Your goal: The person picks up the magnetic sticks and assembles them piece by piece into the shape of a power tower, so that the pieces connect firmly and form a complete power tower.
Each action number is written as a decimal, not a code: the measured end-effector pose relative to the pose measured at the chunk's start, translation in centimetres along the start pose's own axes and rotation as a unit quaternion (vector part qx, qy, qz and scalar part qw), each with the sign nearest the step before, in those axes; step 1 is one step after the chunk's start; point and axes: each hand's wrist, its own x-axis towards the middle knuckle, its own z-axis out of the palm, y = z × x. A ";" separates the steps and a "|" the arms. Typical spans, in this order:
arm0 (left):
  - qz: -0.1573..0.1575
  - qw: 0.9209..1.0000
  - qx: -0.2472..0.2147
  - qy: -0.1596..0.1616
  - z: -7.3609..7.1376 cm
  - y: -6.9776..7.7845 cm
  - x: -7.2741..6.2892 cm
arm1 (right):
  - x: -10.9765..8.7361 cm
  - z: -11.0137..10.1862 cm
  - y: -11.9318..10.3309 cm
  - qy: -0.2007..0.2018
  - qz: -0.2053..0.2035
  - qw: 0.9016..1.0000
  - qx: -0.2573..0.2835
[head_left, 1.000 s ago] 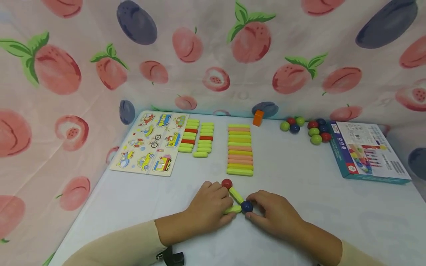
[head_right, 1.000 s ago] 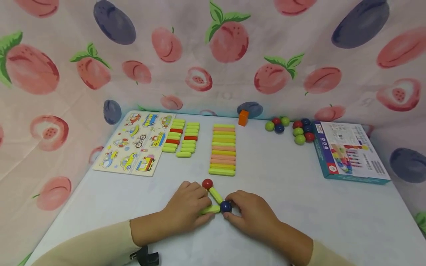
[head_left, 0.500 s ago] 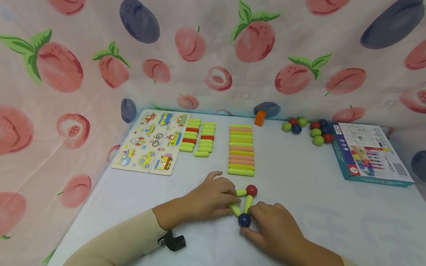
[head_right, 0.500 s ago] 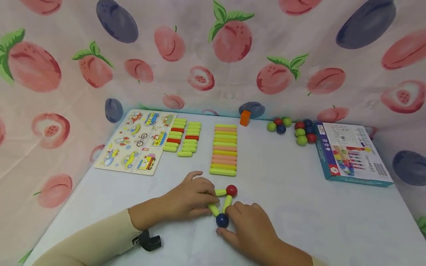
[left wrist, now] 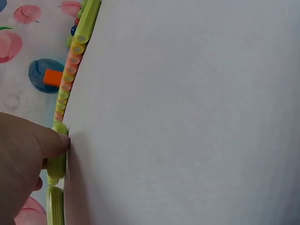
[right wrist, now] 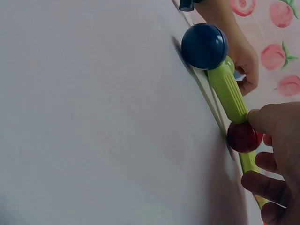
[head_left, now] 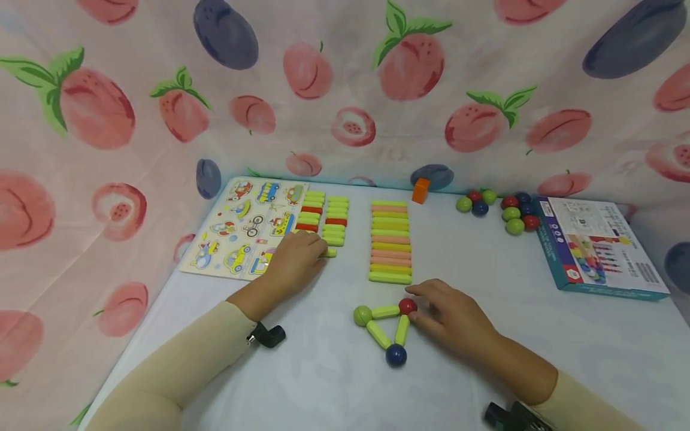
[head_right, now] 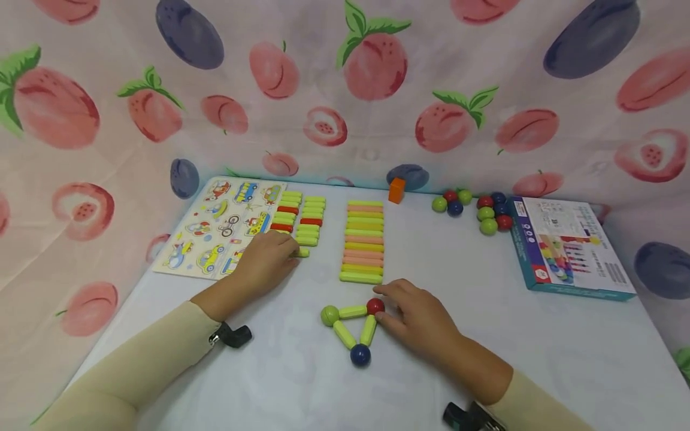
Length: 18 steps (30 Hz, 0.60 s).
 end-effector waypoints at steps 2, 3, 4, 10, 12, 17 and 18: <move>0.007 1.000 0.001 -0.006 -0.1 0.2 0.0 | 0.2 0.3 -0.1 -0.003 -0.010 1.000 0.003; 0.006 1.000 -0.005 -0.012 -0.2 0.3 0.0 | 0.3 0.4 -0.2 -0.005 -0.012 1.000 0.004; 0.010 0.999 -0.025 -0.017 -0.3 0.3 -0.1 | 0.4 0.5 -0.2 -0.007 -0.012 1.000 0.006; -0.017 0.913 -0.393 -0.108 -1.3 3.2 -1.6 | 0.5 0.5 -0.3 -0.029 0.008 0.999 0.017; -0.018 0.876 -0.462 -0.136 -1.4 4.8 -2.2 | 0.5 0.5 -0.2 -0.029 0.008 0.999 0.022; 0.020 0.866 -0.471 -0.169 -0.6 6.8 -3.1 | 0.2 0.6 -0.1 -0.018 0.011 0.999 0.027; 0.025 0.867 -0.468 -0.169 -0.4 6.9 -3.2 | 0.0 0.6 -0.3 -0.009 0.016 1.000 0.025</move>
